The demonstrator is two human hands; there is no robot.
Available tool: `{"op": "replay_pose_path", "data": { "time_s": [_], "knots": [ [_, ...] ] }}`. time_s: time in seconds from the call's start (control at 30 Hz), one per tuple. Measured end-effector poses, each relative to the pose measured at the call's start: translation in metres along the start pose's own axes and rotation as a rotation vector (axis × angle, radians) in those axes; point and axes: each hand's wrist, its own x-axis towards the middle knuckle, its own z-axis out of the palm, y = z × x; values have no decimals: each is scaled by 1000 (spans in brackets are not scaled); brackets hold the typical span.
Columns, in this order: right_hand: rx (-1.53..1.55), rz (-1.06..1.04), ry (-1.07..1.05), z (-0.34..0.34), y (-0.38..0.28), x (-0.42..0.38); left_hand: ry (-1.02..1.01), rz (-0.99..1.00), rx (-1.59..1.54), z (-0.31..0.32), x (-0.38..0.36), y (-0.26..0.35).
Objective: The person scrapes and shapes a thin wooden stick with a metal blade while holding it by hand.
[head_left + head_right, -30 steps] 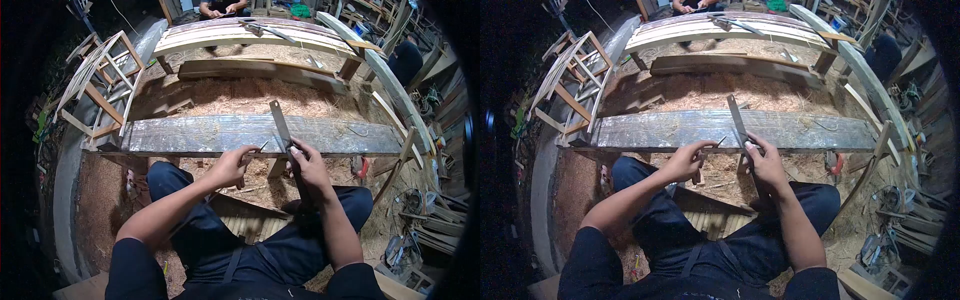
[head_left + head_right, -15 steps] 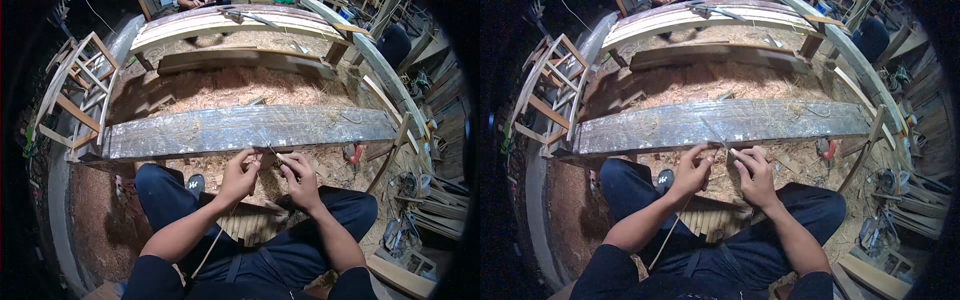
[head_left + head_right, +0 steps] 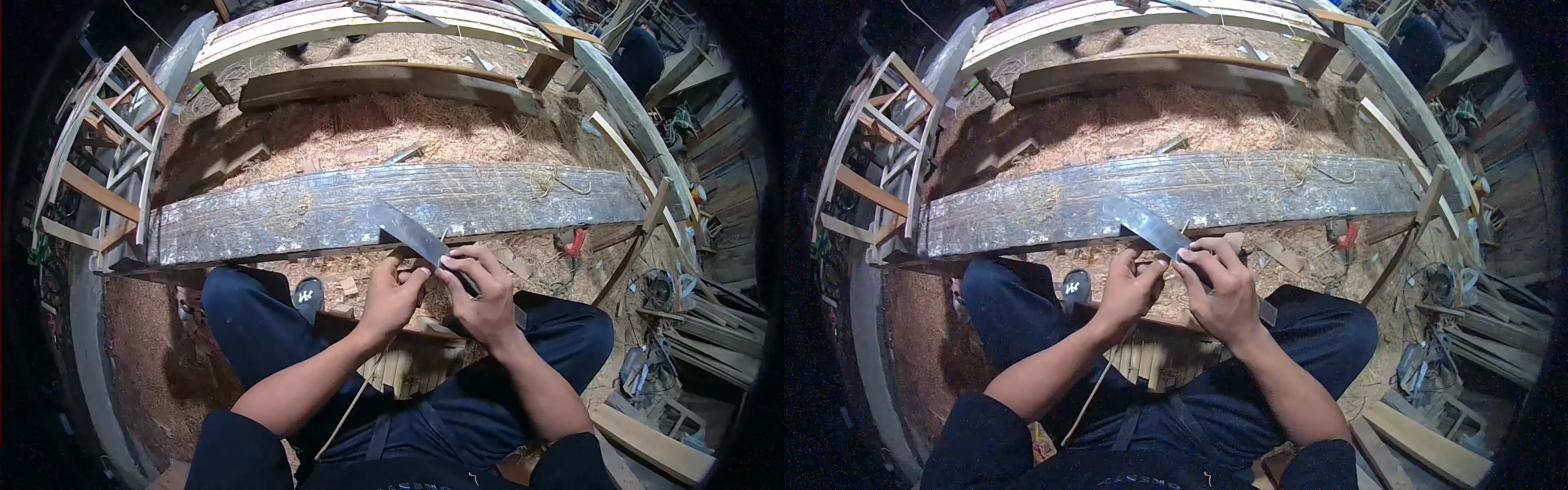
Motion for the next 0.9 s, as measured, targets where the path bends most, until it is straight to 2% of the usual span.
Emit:
{"op": "replay_pose_path", "data": {
  "time_s": [0.1,0.17,0.23,0.3,0.33,0.5,0.6,0.77,0.9],
  "knots": [
    [-21,29,-1,1,0,4,-16,-45,-98,-1,-2,3],
    [-3,38,-40,3,-2,3,-51,-77,-48,-5,-1,5],
    [-2,40,-49,3,-6,6,-47,-57,-56,-7,0,5],
    [-119,-65,-17,2,-5,13,-43,-45,-42,-10,2,0],
    [-86,-4,3,4,-3,15,-1,-38,-43,-9,2,1],
    [-77,-5,-21,10,-9,13,-39,-44,-63,-10,2,7],
    [-107,20,0,10,-6,15,-48,-51,-181,-13,5,1],
    [-187,-52,-51,9,-15,17,-52,-54,-195,-13,5,-1],
    [-138,52,24,14,-2,16,-65,-69,-229,-15,4,-1]
  ]
}}
